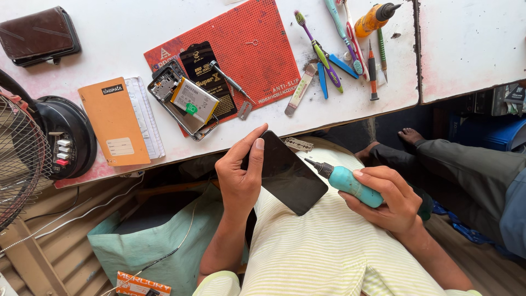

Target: The person uses a precision screwdriver to remove screws from the frame of a black smartphone. They then use a small metal pry tool to separate the screen assembly from the phone's chassis along the edges. The person repeatedly checks the separation and uses the screwdriver to apply heat or pressure to the frame.

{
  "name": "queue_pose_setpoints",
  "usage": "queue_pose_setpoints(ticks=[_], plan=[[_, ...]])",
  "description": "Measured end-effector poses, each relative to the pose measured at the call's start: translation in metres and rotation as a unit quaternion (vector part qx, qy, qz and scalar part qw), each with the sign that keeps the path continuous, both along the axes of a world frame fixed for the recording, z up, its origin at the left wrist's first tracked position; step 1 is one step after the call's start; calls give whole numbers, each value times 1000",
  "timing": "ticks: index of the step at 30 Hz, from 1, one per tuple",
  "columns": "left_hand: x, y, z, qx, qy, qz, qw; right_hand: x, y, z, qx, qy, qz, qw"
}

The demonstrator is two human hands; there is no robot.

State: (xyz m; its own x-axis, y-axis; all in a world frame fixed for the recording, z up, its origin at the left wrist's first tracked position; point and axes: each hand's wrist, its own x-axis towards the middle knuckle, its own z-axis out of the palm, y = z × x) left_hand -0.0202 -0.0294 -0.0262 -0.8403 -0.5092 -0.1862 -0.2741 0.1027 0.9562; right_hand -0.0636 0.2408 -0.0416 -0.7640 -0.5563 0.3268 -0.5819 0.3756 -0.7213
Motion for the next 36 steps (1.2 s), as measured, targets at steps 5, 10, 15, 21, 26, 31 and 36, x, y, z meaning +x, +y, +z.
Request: queue_pose_setpoints(ticks=[5,10,15,21,26,31,36], plan=[[0,0,0,-8,11,-4,1000,2,4,-1,2,0,-3,1000],[-1,-1,0,-2,5,-4,1000,4,7,-3,4,-5,-5,1000],[-1,-1,0,-1,0,-3,1000,8,11,-4,9,-11,-4,1000],[0,-1,0,-2,-7,5,1000,15,18,-3,7,-32,-8,999],[0,-1,0,3,-17,10,1000,20,24,3,17,-45,-7,999],[1,-2,-1,-4,-4,8,1000,22,27,8,3,-49,1,999],[1,-4,-2,-2,24,4,1000,23,31,11,-1,-49,6,999]])
